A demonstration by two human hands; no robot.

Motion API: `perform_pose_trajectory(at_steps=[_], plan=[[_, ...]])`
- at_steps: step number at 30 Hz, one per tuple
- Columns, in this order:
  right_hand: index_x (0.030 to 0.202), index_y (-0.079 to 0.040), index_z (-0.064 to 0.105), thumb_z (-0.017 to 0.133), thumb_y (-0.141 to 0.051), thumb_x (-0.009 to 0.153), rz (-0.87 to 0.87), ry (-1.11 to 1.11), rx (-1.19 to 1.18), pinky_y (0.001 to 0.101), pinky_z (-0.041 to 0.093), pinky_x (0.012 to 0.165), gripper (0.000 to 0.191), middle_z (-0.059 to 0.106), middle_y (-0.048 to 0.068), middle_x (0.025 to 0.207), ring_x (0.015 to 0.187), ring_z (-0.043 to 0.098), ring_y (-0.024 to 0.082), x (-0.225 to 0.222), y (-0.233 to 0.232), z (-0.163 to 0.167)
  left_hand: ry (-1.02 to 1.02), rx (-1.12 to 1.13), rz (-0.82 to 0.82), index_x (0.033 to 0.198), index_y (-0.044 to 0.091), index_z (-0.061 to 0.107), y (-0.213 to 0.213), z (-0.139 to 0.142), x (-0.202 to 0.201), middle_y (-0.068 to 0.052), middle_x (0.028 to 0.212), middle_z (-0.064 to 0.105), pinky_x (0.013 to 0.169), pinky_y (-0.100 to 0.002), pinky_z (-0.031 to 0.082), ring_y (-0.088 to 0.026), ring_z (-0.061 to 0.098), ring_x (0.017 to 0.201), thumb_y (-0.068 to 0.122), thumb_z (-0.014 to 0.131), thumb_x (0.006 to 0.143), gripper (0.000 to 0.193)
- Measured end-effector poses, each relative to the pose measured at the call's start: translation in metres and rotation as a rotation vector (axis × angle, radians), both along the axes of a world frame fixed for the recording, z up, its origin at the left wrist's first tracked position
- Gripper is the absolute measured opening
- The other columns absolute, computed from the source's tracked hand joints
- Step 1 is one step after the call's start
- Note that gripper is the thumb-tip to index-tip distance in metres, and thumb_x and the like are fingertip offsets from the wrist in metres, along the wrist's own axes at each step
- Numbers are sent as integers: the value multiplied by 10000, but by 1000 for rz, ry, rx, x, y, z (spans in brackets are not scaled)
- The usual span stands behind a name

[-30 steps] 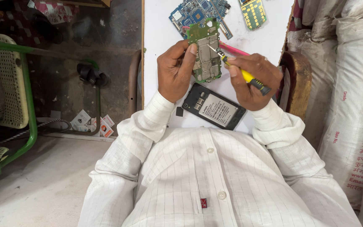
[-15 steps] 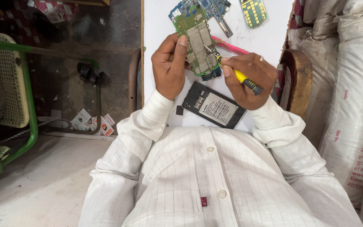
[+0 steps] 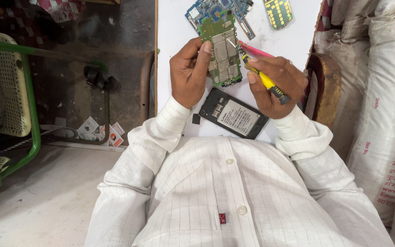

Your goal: The person holds a green circuit board and uses a yellow-handled screwdriver to scrape and clean the surface of the board. They repeatedly scrape different areas of the board while holding it steady with the other hand.

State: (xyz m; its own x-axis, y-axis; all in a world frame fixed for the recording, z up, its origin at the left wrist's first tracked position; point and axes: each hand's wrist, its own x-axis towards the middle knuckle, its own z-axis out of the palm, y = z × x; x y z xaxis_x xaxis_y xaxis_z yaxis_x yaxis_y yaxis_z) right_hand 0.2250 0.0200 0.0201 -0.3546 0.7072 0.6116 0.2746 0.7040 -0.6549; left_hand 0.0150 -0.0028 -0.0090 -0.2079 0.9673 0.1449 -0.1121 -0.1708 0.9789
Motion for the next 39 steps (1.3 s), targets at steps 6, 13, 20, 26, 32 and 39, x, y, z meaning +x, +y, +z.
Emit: perform_pose_trajectory(at_steps=[6, 13, 20, 26, 32, 39], plan=[[1197, -5, 687, 736, -41, 1043, 6, -11, -13, 320, 568, 761, 166, 743, 160, 1077, 926, 720, 247, -2, 1, 2, 113, 29, 15, 1229, -5, 705, -2, 2, 1, 40, 801, 606, 586, -201, 380, -11, 458, 674, 229, 598, 1126, 277], [1186, -2, 694, 715, -28, 1049, 2, -17, -16, 325, 579, 789, 141, 749, 156, 1081, 907, 727, 242, -3, 0, 3, 82, 13, 16, 1219, -2, 707, -2, 4, 1, 47, 785, 605, 571, -199, 358, -5, 442, 660, 224, 587, 1122, 273], [1182, -3, 693, 691, -14, 1050, -2, 9, -17, 310, 575, 754, 132, 755, 156, 1043, 898, 736, 230, -1, 0, 2, 89, 17, 28, 1210, -2, 712, -2, 4, 2, 51, 768, 586, 568, -213, 338, -9, 422, 655, 224, 593, 1121, 270], [1177, -8, 691, 689, -11, 1048, -11, 14, -9, 296, 573, 728, 129, 755, 155, 1022, 868, 736, 213, 1, 0, -1, 181, 42, 60, 1201, 0, 720, -3, 3, 3, 45, 771, 592, 573, -221, 327, -16, 414, 657, 220, 606, 1115, 262], [1178, 1, 689, 691, -18, 1052, 1, 12, 10, 303, 573, 734, 127, 757, 147, 1014, 890, 732, 219, 0, 2, -1, 172, 43, 64, 1214, -3, 718, -2, 4, 3, 36, 786, 607, 576, -221, 329, -17, 416, 663, 214, 608, 1114, 264], [1170, 6, 694, 700, -26, 1053, 16, -17, 21, 324, 573, 754, 122, 750, 143, 1005, 888, 723, 238, -1, 2, 0, 139, 30, 46, 1207, -4, 719, -2, 2, 2, 42, 789, 608, 568, -212, 323, -9, 412, 659, 215, 599, 1117, 265]])
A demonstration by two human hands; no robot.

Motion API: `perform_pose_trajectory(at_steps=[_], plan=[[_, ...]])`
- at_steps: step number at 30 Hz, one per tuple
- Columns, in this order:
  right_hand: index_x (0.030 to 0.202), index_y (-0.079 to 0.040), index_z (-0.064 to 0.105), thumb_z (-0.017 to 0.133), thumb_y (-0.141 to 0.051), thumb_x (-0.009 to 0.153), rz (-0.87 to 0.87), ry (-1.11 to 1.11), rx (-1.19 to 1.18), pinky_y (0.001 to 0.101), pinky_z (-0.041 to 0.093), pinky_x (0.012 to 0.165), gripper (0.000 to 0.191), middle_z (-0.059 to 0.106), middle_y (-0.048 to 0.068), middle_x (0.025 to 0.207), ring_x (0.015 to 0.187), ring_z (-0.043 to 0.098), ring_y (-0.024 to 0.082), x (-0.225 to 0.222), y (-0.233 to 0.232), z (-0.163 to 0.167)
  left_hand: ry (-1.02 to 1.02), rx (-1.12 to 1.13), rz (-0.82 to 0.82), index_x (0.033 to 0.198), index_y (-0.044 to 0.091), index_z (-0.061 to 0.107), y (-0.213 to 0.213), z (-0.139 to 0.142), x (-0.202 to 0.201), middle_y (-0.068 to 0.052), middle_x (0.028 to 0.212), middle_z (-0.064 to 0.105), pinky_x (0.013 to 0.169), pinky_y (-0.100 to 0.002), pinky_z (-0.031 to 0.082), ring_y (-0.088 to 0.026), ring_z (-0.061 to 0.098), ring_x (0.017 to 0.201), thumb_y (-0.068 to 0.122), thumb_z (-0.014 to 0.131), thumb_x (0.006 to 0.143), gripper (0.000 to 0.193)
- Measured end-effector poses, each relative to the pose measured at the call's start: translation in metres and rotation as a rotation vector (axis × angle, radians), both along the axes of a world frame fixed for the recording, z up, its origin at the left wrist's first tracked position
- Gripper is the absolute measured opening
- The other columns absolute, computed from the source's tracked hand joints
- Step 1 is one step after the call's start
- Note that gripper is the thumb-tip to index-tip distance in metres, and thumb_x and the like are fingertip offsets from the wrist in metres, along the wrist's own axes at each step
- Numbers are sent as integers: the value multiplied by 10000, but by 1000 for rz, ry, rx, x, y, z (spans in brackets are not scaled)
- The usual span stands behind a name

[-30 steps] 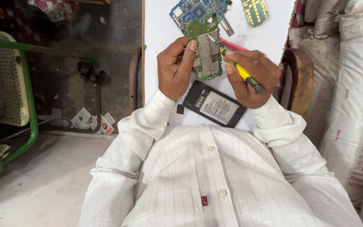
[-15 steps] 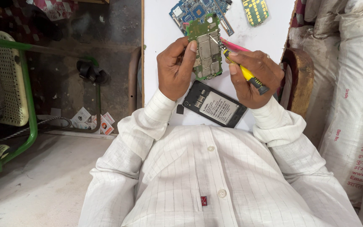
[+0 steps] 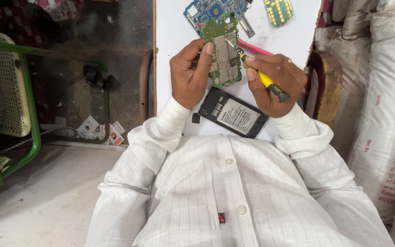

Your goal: The person holds a green circuit board and uses a yellow-handled screwdriver to scrape and clean the surface of the board. They repeatedly scrape different areas of the board while holding it steady with the other hand.

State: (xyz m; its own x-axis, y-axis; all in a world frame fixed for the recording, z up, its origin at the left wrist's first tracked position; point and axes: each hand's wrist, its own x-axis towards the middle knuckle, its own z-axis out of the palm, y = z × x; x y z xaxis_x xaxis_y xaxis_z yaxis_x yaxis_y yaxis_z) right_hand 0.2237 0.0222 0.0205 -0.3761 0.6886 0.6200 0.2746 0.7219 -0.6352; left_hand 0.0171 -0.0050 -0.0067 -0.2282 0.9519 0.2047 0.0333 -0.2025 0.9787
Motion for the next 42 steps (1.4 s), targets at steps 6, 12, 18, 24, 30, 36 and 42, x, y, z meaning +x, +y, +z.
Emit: perform_pose_trajectory(at_steps=[6, 12, 18, 24, 30, 36, 42], plan=[[1155, 13, 704, 691, -19, 1042, -32, 18, -80, 306, 554, 729, 118, 751, 156, 1017, 863, 716, 219, 2, -1, 0, -35, -1, -28, 1197, -1, 714, 0, -2, -2, 47, 792, 604, 569, -209, 331, -7, 417, 660, 229, 589, 1129, 271], [1157, 13, 707, 698, -12, 1039, -17, 24, -53, 314, 566, 748, 121, 751, 150, 1016, 876, 722, 226, 0, -1, 0, -26, -10, -3, 1200, -4, 712, 0, -3, -2, 49, 780, 597, 559, -206, 323, -5, 403, 649, 220, 585, 1122, 269], [1126, 13, 709, 712, -11, 1024, -15, -22, 13, 323, 568, 745, 105, 751, 141, 996, 874, 723, 236, -1, -1, 0, 15, -6, 15, 1189, 3, 718, 0, -2, -1, 45, 785, 612, 558, -207, 325, -6, 411, 647, 218, 585, 1122, 262], [1169, 37, 699, 656, -72, 1124, -3, 214, -291, 289, 628, 762, 125, 729, 163, 1029, 869, 769, 194, 0, -2, -4, 82, 14, 30, 1180, -2, 724, -1, -1, -1, 41, 765, 578, 583, -220, 334, -20, 409, 661, 219, 607, 1117, 258], [1134, 61, 688, 628, -131, 1154, -38, 289, -389, 296, 624, 766, 202, 738, 172, 959, 840, 753, 189, 4, -2, -7, 89, 30, 27, 1198, -6, 712, -3, -1, -1, 28, 785, 603, 592, -219, 347, -23, 431, 667, 227, 601, 1117, 270], [1162, 52, 693, 619, -117, 1153, -109, 213, -344, 274, 606, 732, 185, 753, 172, 966, 834, 762, 187, 5, -5, -7, 0, -31, -1, 1199, -7, 710, -4, -3, -1, 38, 763, 593, 567, -213, 359, -21, 452, 652, 222, 592, 1118, 271], [1180, 5, 697, 681, -66, 1084, -74, 32, -153, 297, 580, 736, 120, 747, 162, 1006, 837, 750, 221, 7, -5, -4, -182, -62, -11, 1209, -14, 694, -3, -5, -3, 27, 851, 644, 595, -208, 421, -23, 506, 699, 231, 578, 1126, 283]])
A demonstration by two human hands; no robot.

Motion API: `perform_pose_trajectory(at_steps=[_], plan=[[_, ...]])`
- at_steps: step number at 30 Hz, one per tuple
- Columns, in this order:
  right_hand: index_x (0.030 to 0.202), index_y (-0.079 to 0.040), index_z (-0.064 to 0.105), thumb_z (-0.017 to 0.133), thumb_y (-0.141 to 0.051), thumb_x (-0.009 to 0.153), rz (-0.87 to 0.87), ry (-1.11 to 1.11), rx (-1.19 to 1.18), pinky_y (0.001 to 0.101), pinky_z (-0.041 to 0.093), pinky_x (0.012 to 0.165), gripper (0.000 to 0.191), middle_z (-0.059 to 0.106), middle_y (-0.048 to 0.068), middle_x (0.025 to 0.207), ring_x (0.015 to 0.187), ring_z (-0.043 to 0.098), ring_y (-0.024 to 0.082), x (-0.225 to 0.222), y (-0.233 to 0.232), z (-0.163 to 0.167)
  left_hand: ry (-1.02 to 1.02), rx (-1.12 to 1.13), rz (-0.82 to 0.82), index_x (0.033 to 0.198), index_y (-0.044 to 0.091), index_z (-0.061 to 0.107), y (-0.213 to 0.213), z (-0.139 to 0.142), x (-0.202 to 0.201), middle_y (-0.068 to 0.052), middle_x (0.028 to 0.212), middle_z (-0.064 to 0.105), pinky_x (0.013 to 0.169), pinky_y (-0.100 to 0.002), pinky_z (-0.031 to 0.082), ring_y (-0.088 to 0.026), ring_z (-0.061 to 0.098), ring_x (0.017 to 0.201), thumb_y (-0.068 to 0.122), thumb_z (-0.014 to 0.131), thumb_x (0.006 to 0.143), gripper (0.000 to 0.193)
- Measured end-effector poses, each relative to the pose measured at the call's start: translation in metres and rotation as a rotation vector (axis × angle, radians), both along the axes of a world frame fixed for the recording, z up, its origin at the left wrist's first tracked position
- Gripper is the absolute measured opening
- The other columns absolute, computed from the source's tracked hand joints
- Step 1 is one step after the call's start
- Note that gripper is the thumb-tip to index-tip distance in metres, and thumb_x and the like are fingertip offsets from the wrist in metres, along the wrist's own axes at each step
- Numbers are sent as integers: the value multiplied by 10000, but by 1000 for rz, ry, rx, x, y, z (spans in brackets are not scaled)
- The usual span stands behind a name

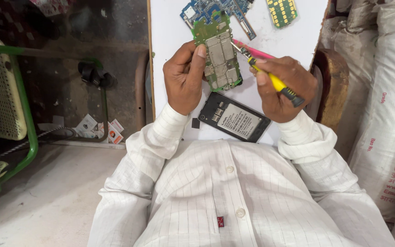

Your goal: The person holds a green circuit board and uses a yellow-handled screwdriver to scrape and clean the surface of the board. They repeatedly scrape different areas of the board while holding it steady with the other hand.

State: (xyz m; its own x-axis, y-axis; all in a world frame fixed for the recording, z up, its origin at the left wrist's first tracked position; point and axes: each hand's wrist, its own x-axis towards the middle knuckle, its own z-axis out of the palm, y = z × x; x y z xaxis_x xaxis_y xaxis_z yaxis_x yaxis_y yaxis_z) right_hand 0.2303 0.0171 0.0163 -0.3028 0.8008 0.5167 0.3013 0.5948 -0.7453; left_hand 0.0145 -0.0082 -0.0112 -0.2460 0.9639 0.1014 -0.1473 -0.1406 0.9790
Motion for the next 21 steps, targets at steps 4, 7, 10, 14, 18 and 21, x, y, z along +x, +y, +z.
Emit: perform_pose_trajectory(at_steps=[4, 7, 10, 14, 18, 21], plan=[[1195, -14, 683, 722, -52, 1046, 82, -28, 71, 329, 590, 795, 158, 744, 159, 1048, 918, 736, 242, -2, 3, -2, 30, -11, -13, 1192, -4, 705, 0, -1, 0, 29, 832, 640, 582, -202, 427, -10, 507, 651, 249, 576, 1137, 289], [1196, -25, 689, 731, -44, 1035, 78, -75, 85, 323, 586, 791, 167, 749, 152, 1048, 932, 733, 239, -2, 4, -1, 16, -9, -28, 1203, 3, 697, 0, 0, 1, 26, 845, 654, 571, -203, 458, -16, 534, 680, 259, 571, 1134, 293], [1216, -33, 688, 730, -48, 1053, 85, -90, 97, 321, 595, 804, 170, 751, 140, 1061, 911, 735, 229, -2, 3, 0, 29, -5, -29, 1209, 6, 698, 1, 1, 2, 28, 832, 646, 568, -202, 448, -14, 523, 673, 260, 573, 1137, 292], [1197, -35, 696, 720, -38, 1044, 81, -109, 131, 320, 587, 782, 155, 755, 123, 1028, 910, 728, 224, -4, 5, 1, 13, -3, -23, 1204, 9, 701, 2, -1, 1, 29, 836, 646, 565, -199, 433, -14, 520, 674, 261, 573, 1135, 291], [1122, -21, 707, 715, -22, 1003, 120, -81, 175, 323, 561, 733, 119, 743, 127, 970, 862, 709, 226, -5, 5, 1, -66, -3, 7, 1195, 16, 703, 3, -5, 0, 33, 862, 639, 583, -206, 450, -6, 528, 648, 268, 574, 1144, 288], [1109, -22, 715, 703, -30, 1012, 110, -75, 125, 320, 563, 740, 99, 732, 115, 962, 860, 698, 227, -2, 2, 2, -18, 43, 28, 1174, 5, 711, 4, -5, 0, 22, 833, 645, 582, -183, 423, -10, 507, 683, 280, 575, 1178, 307]])
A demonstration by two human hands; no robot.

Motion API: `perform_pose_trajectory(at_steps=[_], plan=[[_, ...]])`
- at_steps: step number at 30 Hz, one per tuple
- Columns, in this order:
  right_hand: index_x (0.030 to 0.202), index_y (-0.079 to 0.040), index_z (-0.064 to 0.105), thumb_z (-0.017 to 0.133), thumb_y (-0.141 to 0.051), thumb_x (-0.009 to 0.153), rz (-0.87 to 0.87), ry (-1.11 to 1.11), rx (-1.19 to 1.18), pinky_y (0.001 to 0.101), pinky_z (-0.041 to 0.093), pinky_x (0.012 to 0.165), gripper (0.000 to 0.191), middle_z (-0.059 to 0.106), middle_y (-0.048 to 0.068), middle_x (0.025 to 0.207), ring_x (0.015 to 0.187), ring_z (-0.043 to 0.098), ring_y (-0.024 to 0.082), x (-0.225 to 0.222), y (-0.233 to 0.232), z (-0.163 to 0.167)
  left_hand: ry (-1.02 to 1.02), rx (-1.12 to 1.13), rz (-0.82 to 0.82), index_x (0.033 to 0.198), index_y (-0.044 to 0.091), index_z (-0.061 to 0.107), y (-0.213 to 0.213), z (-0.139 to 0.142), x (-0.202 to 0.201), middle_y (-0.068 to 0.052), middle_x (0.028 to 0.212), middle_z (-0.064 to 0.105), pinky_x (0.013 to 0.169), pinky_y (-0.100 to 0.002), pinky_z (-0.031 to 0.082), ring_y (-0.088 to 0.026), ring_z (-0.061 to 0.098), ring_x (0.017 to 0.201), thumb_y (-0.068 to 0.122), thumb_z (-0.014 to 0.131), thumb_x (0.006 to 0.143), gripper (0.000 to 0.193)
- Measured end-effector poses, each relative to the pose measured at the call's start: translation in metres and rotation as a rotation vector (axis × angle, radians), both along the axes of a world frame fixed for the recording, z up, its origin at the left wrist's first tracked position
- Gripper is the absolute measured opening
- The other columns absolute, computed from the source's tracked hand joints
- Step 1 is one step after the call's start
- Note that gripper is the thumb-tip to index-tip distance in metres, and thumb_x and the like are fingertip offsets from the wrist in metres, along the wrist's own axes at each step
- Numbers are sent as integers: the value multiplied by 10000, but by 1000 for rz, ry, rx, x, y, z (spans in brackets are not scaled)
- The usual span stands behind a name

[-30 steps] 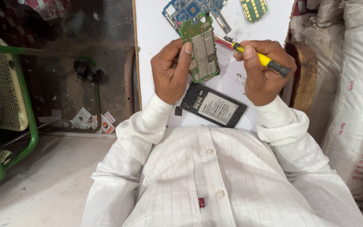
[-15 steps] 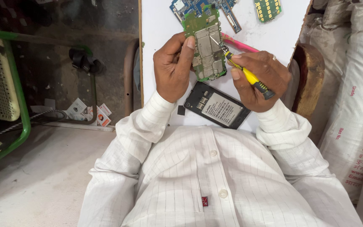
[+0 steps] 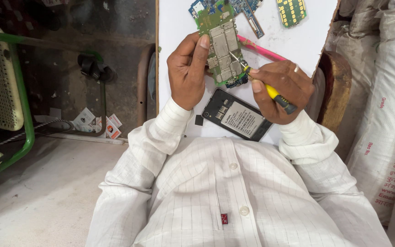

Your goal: The person holds a green circuit board and uses a yellow-handled screwdriver to scrape and clean the surface of the board. They repeatedly scrape different areas of the board while holding it steady with the other hand.

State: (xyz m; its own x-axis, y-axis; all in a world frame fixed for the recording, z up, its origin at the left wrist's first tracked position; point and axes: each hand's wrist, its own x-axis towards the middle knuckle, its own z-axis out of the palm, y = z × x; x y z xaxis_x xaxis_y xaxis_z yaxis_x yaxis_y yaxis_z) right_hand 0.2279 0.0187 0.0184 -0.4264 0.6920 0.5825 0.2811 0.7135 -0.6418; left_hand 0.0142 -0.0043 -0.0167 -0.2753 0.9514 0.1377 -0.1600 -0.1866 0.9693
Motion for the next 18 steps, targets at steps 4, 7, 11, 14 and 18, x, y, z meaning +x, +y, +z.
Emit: perform_pose_trajectory(at_steps=[4, 7, 11, 14, 18], plan=[[1100, -41, 706, 690, -49, 1030, 17, 16, -16, 318, 567, 754, 73, 730, 100, 973, 869, 711, 221, 4, -1, 1, -73, -32, -33, 1231, 21, 701, 2, 5, -2, 22, 861, 655, 572, -201, 463, -12, 554, 658, 309, 557, 1145, 333], [1110, -49, 703, 687, -58, 1043, 16, 18, -18, 322, 566, 762, 70, 736, 89, 983, 847, 718, 211, 5, -2, 1, -155, -72, -55, 1240, 18, 689, 3, 9, -3, 12, 815, 659, 555, -208, 504, -32, 603, 657, 324, 551, 1142, 350], [1136, -49, 697, 722, -92, 1025, 16, -2, 49, 325, 570, 747, 121, 737, 114, 1003, 885, 720, 231, 2, 0, -1, -196, -87, -79, 1283, 20, 668, 4, 11, -5, 3, 854, 671, 552, -220, 549, -64, 664, 701, 348, 537, 1137, 383], [1156, -53, 692, 744, -110, 1022, 9, -21, 76, 320, 573, 738, 155, 734, 120, 1005, 902, 724, 232, 1, 0, -3, -235, -80, -104, 1339, 27, 641, 5, 10, -4, -1, 880, 671, 567, -232, 576, -73, 687, 737, 352, 533, 1131, 401], [1147, -50, 693, 741, -91, 1019, 12, 4, 67, 318, 565, 714, 144, 734, 120, 984, 877, 719, 226, 3, 1, -5, -200, -80, -80, 1371, -1, 638, 7, 8, -3, -28, 838, 670, 551, -218, 507, -54, 614, 664, 336, 548, 1164, 405]])
